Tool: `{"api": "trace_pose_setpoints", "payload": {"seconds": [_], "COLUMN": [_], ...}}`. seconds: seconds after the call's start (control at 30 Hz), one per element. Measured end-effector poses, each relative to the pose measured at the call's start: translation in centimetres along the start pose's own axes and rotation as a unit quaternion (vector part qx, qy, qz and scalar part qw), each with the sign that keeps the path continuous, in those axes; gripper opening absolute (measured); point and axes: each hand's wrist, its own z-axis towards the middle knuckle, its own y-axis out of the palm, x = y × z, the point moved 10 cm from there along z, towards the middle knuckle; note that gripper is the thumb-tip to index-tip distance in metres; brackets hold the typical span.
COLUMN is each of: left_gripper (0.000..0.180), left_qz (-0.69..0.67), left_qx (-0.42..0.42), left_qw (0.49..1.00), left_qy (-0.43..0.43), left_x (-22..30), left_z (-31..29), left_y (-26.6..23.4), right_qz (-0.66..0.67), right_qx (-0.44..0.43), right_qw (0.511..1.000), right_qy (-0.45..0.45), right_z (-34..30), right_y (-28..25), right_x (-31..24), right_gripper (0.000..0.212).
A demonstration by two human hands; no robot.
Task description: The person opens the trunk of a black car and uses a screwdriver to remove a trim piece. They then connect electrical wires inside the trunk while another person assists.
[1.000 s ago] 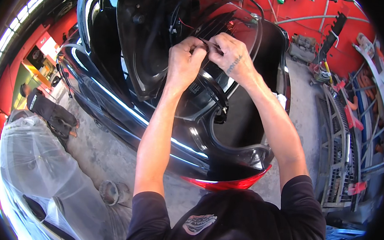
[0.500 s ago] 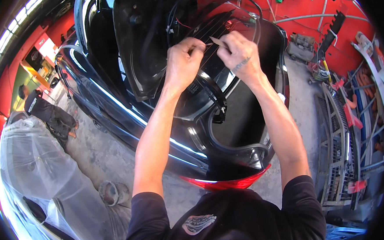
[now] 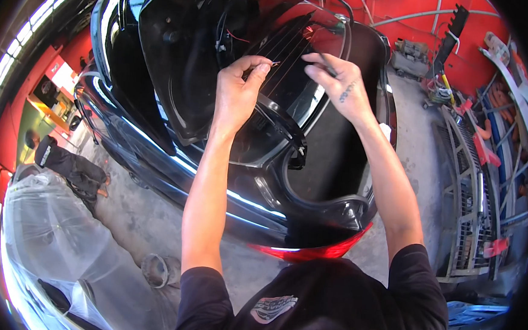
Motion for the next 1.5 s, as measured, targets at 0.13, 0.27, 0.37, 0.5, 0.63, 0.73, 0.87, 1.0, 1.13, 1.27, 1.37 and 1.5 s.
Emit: {"api": "trace_pose_setpoints", "payload": {"seconds": [0.13, 0.27, 0.37, 0.5, 0.63, 0.73, 0.87, 1.0, 1.13, 1.27, 1.37, 1.5], "left_gripper": [0.017, 0.017, 0.017, 0.016, 0.016, 0.016, 0.022, 0.032, 0.027, 0.02, 0.021, 0.019], "left_qz": [0.012, 0.025, 0.014, -0.037, -0.012, -0.045, 0.0, 0.25, 0.26, 0.214, 0.315, 0.35], "left_qx": [-0.008, -0.006, -0.002, -0.01, -0.023, -0.019, -0.007, 0.045, 0.107, 0.188, 0.2, 0.114], "left_qw": [1.0, 1.0, 1.0, 0.999, 1.0, 0.998, 0.997, 0.944, 0.937, 0.939, 0.891, 0.888], "left_qy": [0.019, -0.007, -0.019, -0.009, 0.002, 0.025, 0.073, 0.21, 0.207, 0.195, 0.26, 0.274], "left_x": [0.1, 0.2, 0.3, 0.3, 0.3, 1.2, 2.3, 5.2, 5.9, 6.8, 10.0, 12.2], "left_z": [0.0, 0.0, -0.1, -0.2, -0.2, -0.6, -1.4, -3.3, -4.0, -3.8, -2.9, 0.8], "left_y": [-0.1, -0.2, -0.5, -0.3, -0.3, -0.5, -0.4, 0.4, -0.2, -3.3, -3.9, -1.9], "right_qz": [-0.058, -0.107, -0.045, 0.032, -0.037, 0.023, 0.099, 0.089, 0.07, 0.043, 0.069, 0.078], "right_qx": [-0.028, -0.053, -0.055, -0.044, -0.075, -0.07, -0.02, -0.034, -0.075, -0.093, -0.065, -0.029], "right_qw": [0.988, 0.984, 0.997, 0.998, 0.994, 0.997, 0.995, 0.994, 0.991, 0.991, 0.993, 0.994], "right_qy": [-0.141, -0.131, -0.019, -0.044, -0.072, -0.036, 0.004, -0.05, -0.089, -0.091, -0.065, -0.074], "right_z": [0.8, 1.9, 1.8, 1.7, 0.9, 1.1, 2.0, 4.9, 7.3, 7.9, 7.3, 6.6], "right_y": [3.4, 5.0, 3.7, 2.2, 4.8, 4.8, 2.9, 5.1, 7.8, 8.3, 7.0, 5.3], "right_x": [-6.9, -5.2, -3.9, -3.2, -4.4, -3.9, -1.2, -2.4, -4.0, -4.7, -4.7, -5.7], "right_gripper": [0.038, 0.022, 0.019, 0.023, 0.026, 0.021, 0.03, 0.033, 0.033, 0.026, 0.024, 0.027]}}
